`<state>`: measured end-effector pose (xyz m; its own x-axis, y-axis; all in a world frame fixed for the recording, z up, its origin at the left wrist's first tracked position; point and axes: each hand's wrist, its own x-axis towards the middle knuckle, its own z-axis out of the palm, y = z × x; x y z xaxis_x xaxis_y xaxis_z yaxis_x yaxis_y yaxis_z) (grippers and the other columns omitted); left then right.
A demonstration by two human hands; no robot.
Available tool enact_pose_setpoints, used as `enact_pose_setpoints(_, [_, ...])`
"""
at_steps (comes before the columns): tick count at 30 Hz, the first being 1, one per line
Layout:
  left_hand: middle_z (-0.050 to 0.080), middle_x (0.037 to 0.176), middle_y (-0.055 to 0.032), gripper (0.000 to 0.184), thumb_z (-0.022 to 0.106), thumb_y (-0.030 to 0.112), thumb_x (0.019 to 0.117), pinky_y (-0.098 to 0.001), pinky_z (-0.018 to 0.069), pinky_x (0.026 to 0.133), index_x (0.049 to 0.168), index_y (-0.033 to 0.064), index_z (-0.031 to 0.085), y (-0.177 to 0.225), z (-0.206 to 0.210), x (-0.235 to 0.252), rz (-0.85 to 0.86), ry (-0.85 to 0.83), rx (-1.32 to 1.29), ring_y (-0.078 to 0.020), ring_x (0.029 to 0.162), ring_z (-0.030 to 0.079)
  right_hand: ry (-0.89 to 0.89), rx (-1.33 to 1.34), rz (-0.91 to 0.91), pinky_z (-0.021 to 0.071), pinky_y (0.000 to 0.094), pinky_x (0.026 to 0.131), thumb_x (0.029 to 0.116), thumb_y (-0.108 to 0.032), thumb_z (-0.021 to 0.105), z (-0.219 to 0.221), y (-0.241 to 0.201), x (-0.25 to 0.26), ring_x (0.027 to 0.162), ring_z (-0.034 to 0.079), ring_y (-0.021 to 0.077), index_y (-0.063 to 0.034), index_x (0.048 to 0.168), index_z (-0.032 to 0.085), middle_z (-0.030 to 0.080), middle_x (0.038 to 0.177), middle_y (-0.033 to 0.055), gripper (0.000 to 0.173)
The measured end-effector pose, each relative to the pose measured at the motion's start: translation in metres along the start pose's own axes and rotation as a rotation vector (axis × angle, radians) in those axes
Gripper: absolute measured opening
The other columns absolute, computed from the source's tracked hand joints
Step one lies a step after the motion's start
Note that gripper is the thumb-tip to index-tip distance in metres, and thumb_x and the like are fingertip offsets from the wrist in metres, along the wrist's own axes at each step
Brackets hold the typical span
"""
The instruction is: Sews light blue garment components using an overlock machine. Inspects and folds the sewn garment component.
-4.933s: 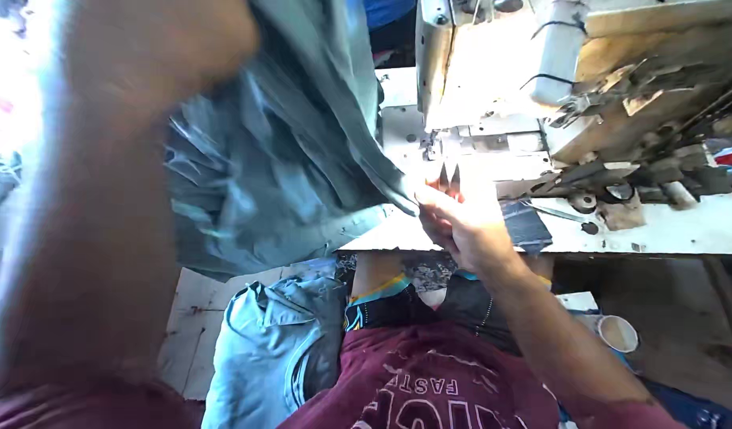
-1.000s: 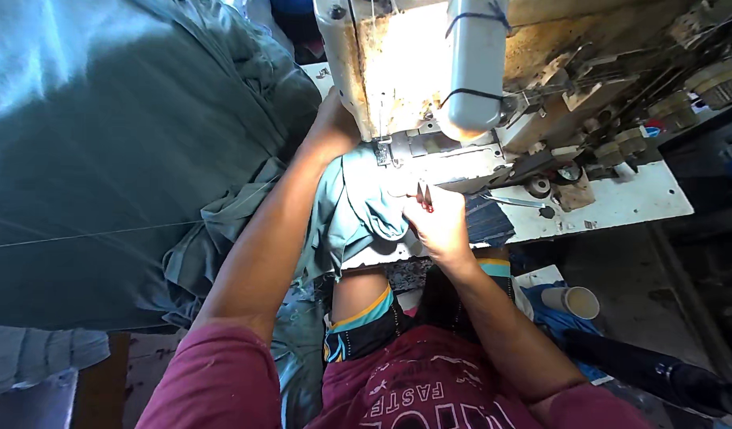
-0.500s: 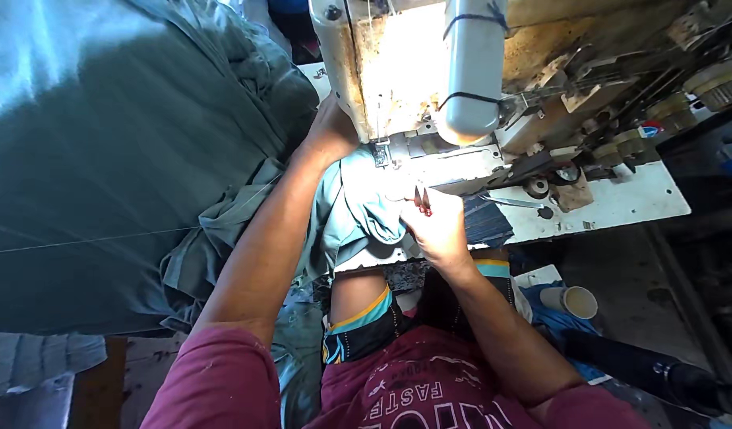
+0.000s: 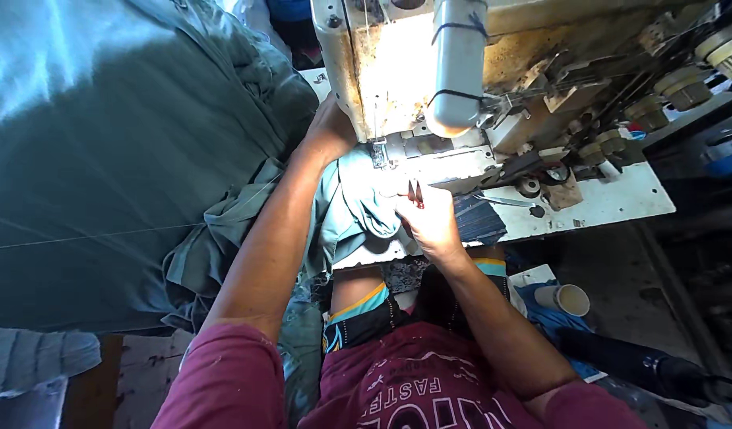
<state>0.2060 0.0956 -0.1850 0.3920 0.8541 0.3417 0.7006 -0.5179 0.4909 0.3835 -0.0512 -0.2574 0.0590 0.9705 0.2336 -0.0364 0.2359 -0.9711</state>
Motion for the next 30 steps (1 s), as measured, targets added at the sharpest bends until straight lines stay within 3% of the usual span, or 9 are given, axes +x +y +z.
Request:
enact_pose_setpoints(4, [0.061,0.139,-0.0171,0.039,0.065,0.026,0.0966,-0.0479,0.0378,0.117,0.13,0.0056,0.065,0.006,0.005,-0.022,-0.02,0.228,0.173,-0.0311,0.138,0.051,-0.053,-0.006,-0.046,0.0433,0.0276,0.043,0.0928,-0.004,0.068,-0.004,-0.001,0.001,0.049,0.05,0.0125,-0.0036,0.096,0.071,0.058,0.067,0.0054,0.004])
enact_pose_setpoints(6, [0.066,0.127,-0.0119,0.024,0.07,0.026,0.0947,-0.0435,0.0486,0.108,0.113,0.0106,0.071,0.021,0.01,-0.056,0.026,0.417,0.157,-0.026,0.127,0.058,-0.065,-0.014,-0.09,0.0453,0.0275,0.044,0.0925,-0.003,0.068,-0.006,-0.003,0.002,0.051,0.052,0.0125,-0.003,0.098,0.071,0.06,0.07,0.0057,0.006])
enact_pose_setpoints(8, [0.067,0.117,-0.01,0.018,0.07,0.026,0.0955,-0.0423,0.0522,0.099,0.102,0.0099,0.074,0.034,0.012,-0.105,0.182,0.297,0.059,-0.0244,0.115,0.062,-0.067,-0.019,-0.116,0.0472,0.0275,0.046,0.092,-0.003,0.069,-0.006,-0.007,0.004,0.054,0.054,0.0125,-0.003,0.096,0.069,0.061,0.071,0.0059,0.004])
enact_pose_setpoints(13, [0.054,0.145,-0.0085,0.044,0.052,0.056,0.1007,-0.0615,0.0357,0.106,0.091,0.0188,0.073,0.034,-0.015,-0.177,0.101,-0.005,0.363,-0.0336,0.135,0.046,-0.186,-0.161,-0.159,0.05,0.0282,0.05,0.102,-0.012,0.06,-0.012,-0.012,0.007,0.056,0.057,0.0133,-0.0039,0.104,0.067,0.064,0.073,0.0059,0.011])
enact_pose_setpoints(18, [0.054,0.14,-0.0105,0.038,0.066,0.049,0.0967,-0.0551,0.036,0.112,0.085,0.0128,0.071,0.06,-0.062,-0.212,0.168,0.123,0.271,-0.0319,0.135,0.046,-0.277,-0.661,-0.415,0.0564,0.044,0.088,0.0997,-0.007,0.055,-0.012,-0.016,0.011,0.1,0.067,0.0192,-0.0163,0.131,0.071,0.072,0.109,0.0058,0.036])
enact_pose_setpoints(22, [0.059,0.137,-0.0091,0.031,0.072,0.038,0.0951,-0.0451,0.0486,0.106,0.08,0.0106,0.069,0.079,-0.057,-0.22,0.292,0.168,0.124,-0.0245,0.131,0.054,-0.362,-0.632,-0.608,0.0569,0.0395,0.09,0.0937,-0.009,0.067,-0.012,-0.019,0.011,0.112,0.064,0.0197,-0.0204,0.12,0.077,0.067,0.121,0.0078,0.03])
enact_pose_setpoints(26, [0.069,0.108,-0.0088,0.025,0.075,0.022,0.0928,-0.0371,0.06,0.088,0.077,0.0073,0.061,0.077,-0.017,-0.212,0.442,0.224,-0.14,-0.0196,0.106,0.068,-0.596,-0.26,-0.596,0.059,0.0326,0.092,0.0952,-0.002,0.069,-0.024,-0.026,-0.014,0.106,0.066,0.0147,-0.006,0.108,0.077,0.07,0.113,0.0071,0.015])
enact_pose_setpoints(28, [0.066,0.093,-0.0056,0.031,0.081,0.029,0.0893,-0.0309,0.0561,0.076,0.077,0.0094,0.061,0.069,0.01,-0.206,0.472,0.304,-0.104,-0.0154,0.089,0.065,-0.556,-0.194,-0.506,0.0605,0.0343,0.092,0.0975,-0.001,0.066,-0.033,-0.02,-0.034,0.104,0.069,0.0151,-0.0033,0.107,0.076,0.072,0.112,0.007,0.014])
enact_pose_setpoints(30, [0.066,0.102,-0.0072,0.034,0.08,0.044,0.0879,-0.0368,0.0501,0.085,0.094,0.0125,0.069,0.055,0.035,-0.197,0.456,0.35,0.116,-0.0206,0.096,0.061,-0.428,-0.189,-0.428,0.0611,0.035,0.092,0.0978,-0.002,0.066,-0.039,-0.007,-0.051,0.103,0.07,0.015,-0.0026,0.107,0.076,0.074,0.11,0.0069,0.014])
